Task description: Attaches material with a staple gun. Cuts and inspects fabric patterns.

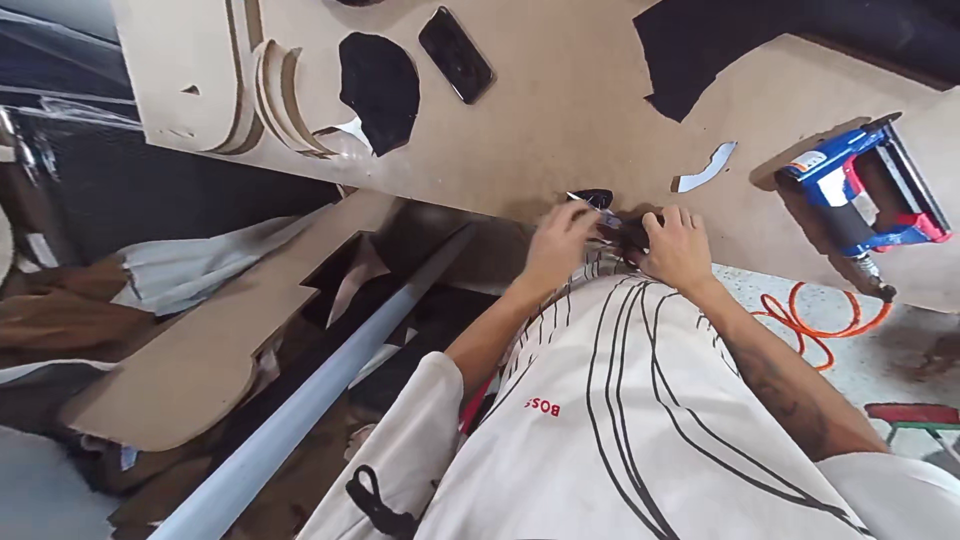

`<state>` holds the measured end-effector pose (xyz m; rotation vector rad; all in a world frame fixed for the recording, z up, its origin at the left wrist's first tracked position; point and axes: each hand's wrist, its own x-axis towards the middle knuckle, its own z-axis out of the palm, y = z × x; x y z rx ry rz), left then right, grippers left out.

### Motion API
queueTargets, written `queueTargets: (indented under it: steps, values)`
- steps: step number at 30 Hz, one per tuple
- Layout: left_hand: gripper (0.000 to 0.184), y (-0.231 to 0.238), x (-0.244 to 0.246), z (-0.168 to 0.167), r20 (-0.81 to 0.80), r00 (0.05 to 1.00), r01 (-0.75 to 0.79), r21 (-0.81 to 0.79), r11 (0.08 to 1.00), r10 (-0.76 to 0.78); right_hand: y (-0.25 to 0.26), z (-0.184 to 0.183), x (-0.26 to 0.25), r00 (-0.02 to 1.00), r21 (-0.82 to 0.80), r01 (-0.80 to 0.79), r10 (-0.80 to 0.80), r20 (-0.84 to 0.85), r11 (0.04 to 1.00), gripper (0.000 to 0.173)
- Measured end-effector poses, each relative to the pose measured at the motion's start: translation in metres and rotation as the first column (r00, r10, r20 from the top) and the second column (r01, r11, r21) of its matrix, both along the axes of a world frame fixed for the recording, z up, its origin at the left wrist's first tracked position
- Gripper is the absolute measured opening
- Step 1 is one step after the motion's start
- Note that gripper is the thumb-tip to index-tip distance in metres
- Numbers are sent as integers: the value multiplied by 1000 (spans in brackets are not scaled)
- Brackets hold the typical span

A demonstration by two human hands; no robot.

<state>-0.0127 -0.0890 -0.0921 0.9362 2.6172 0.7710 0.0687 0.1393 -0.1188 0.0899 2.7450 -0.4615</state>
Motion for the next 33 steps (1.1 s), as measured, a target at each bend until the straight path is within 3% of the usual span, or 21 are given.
queueTargets:
  steps: [2, 6, 9, 15, 18, 21, 27, 33]
  values:
    - [29, -15, -21, -4, -91, 995, -39, -61, 997, 33, -1, -3, 2, 1000, 19, 4, -3, -19, 1000, 62]
    - [18, -18, -43, -23, -148, 973, 170, -54, 984, -176, -7, 0, -5, 999, 38, -9, 11, -52, 999, 68]
    - [18, -10, -44, -28, -204, 957, 207, -16, 978, -205, -9, -1, -10, 997, 40, 5, -2, -75, 999, 71]
    - [15, -3, -36, -29, -187, 981, -50, 16, 999, 52, -3, -2, 5, 995, -112, 65, -55, 88, 992, 44]
    - [12, 5, -26, -36, -136, 981, -123, 98, 988, 136, -1, -3, 7, 995, -75, 62, -56, 80, 995, 51]
    - [11, 14, -14, -41, -146, 977, -133, 134, 982, 152, -6, -2, -1, 998, -18, 54, -53, 20, 998, 71]
    - [16, 13, -11, -44, -150, 965, -208, 76, 975, 217, 1, 1, 12, 973, -169, 133, -96, 209, 977, 48]
    - [11, 23, -2, -49, -137, 977, -147, 138, 979, 166, -6, -6, 10, 992, -28, 120, -119, 32, 992, 64]
